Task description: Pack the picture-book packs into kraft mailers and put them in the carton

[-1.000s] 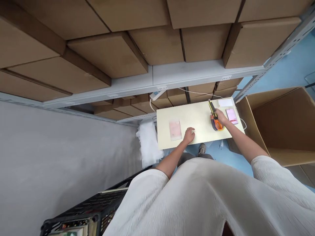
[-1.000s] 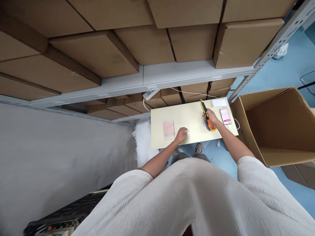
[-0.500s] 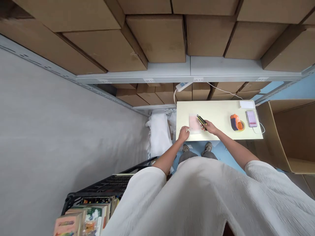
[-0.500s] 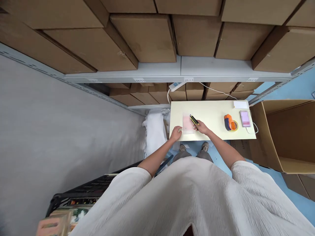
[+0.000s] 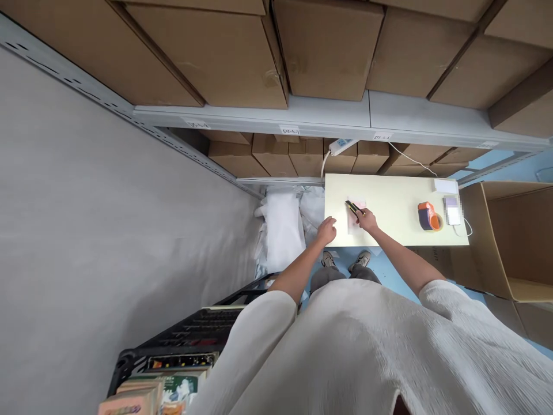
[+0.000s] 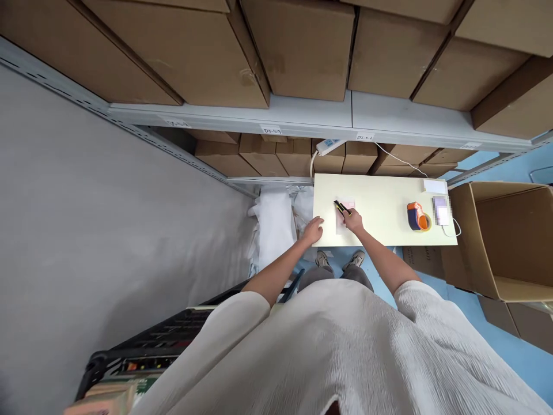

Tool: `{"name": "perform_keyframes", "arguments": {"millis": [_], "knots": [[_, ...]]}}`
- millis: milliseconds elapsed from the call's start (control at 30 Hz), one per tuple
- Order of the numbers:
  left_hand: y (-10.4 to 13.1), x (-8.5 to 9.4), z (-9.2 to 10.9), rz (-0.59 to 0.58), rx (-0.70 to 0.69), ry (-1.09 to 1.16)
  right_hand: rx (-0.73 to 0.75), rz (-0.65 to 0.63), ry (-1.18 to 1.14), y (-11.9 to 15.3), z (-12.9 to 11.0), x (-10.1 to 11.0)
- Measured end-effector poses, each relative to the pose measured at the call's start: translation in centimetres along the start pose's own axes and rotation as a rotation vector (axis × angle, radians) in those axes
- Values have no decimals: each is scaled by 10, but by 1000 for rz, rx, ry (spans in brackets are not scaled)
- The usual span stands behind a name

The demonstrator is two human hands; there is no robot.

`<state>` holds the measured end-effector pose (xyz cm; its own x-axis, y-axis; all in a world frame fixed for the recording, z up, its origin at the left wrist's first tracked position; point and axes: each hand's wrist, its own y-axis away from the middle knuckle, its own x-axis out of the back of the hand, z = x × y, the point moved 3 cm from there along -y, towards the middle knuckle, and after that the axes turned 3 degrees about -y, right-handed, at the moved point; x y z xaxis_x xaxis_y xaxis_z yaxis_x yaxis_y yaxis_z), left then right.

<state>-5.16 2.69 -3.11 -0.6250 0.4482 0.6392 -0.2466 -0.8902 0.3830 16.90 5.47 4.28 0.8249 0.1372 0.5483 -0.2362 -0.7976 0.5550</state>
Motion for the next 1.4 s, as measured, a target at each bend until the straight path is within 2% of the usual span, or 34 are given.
{"name": "perform_keyframes", "arguments": {"millis": [200, 333, 533, 833, 1033, 1200, 1400], "knots": [[1, -5, -11, -85, -28, -59, -27, -1, 59, -31, -17, -12], [8, -8, -16, -117, -60, -104, -46, -18, 87, -35, -17, -15], [4, -7, -16, -121, -47, -78, -34, -65, 89, -11, -1, -10], [-1, -3, -13, -143, -63, -119, -31, -266, 174, 47, 55, 0], [-1, -2, -10, -114, -38, -83, 23, -341, 304, 61, 70, 7], [1, 1, -9, -130, -39, -112, 82, -259, 192, 59, 61, 22], [2, 6, 0, -119, -42, -192, 111, -17, 47, 50, 36, 68]]}}
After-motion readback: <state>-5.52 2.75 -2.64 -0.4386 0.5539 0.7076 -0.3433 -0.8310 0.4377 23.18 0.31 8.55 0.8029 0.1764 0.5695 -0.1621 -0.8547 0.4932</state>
